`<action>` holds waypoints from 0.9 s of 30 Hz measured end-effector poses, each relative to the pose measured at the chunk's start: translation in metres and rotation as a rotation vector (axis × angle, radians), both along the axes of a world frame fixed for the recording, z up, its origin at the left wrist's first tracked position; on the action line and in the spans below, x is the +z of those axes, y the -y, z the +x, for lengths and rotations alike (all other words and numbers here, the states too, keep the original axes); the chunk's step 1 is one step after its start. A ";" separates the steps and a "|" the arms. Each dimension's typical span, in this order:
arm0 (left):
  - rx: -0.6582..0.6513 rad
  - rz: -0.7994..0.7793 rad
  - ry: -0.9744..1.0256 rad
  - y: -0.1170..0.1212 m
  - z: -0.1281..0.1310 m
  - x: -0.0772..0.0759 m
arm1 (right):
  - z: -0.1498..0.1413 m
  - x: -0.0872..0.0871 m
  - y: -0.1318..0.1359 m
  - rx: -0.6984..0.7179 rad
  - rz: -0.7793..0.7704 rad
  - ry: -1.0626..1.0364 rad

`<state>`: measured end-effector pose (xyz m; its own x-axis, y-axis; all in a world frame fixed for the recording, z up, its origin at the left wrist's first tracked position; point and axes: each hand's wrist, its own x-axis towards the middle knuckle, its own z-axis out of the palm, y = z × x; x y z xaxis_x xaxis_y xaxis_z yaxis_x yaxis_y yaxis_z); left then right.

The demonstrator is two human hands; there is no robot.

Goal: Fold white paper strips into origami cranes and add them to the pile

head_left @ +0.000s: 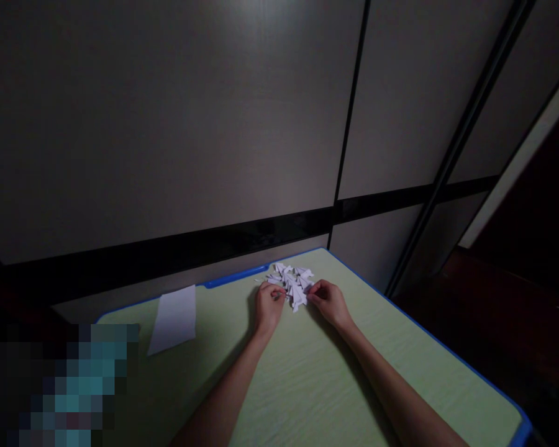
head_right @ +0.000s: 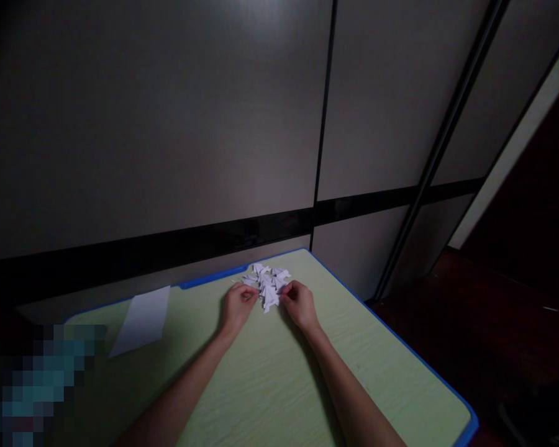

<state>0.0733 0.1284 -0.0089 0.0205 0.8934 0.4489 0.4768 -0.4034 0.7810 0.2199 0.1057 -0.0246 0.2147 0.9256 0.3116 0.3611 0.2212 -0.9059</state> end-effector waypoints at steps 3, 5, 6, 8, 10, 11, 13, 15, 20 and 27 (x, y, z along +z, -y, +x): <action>0.000 0.003 0.017 0.000 0.000 0.000 | -0.001 0.003 0.002 -0.035 0.033 0.030; -0.003 0.004 0.025 0.001 0.000 0.001 | -0.002 0.006 0.004 -0.055 0.051 0.057; -0.005 0.004 0.027 0.001 0.000 0.001 | -0.003 0.007 0.005 -0.064 0.060 0.071; -0.013 0.007 0.024 0.003 0.001 0.002 | -0.004 0.009 0.008 -0.076 0.080 0.105; -0.030 0.011 0.008 0.006 0.000 0.003 | -0.005 0.012 0.011 -0.078 0.109 0.145; -0.048 0.013 -0.007 0.009 -0.002 0.004 | -0.006 0.013 0.013 -0.072 0.126 0.169; -0.101 0.019 -0.051 0.017 -0.010 0.006 | -0.008 0.017 0.018 -0.041 0.161 0.226; -0.169 0.028 -0.108 0.027 -0.025 0.009 | -0.011 0.022 0.025 0.014 0.192 0.282; -0.173 0.033 -0.232 0.049 -0.091 0.012 | -0.042 0.038 0.050 0.238 0.257 0.561; 0.139 0.064 -0.457 0.057 -0.168 0.002 | -0.111 0.043 0.081 0.633 0.363 1.093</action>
<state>-0.0944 0.0712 -0.0066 0.1111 0.8723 0.4762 0.8180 -0.3523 0.4547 0.1089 0.0244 0.0184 -0.7430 0.5995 0.2975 0.6100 0.7895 -0.0676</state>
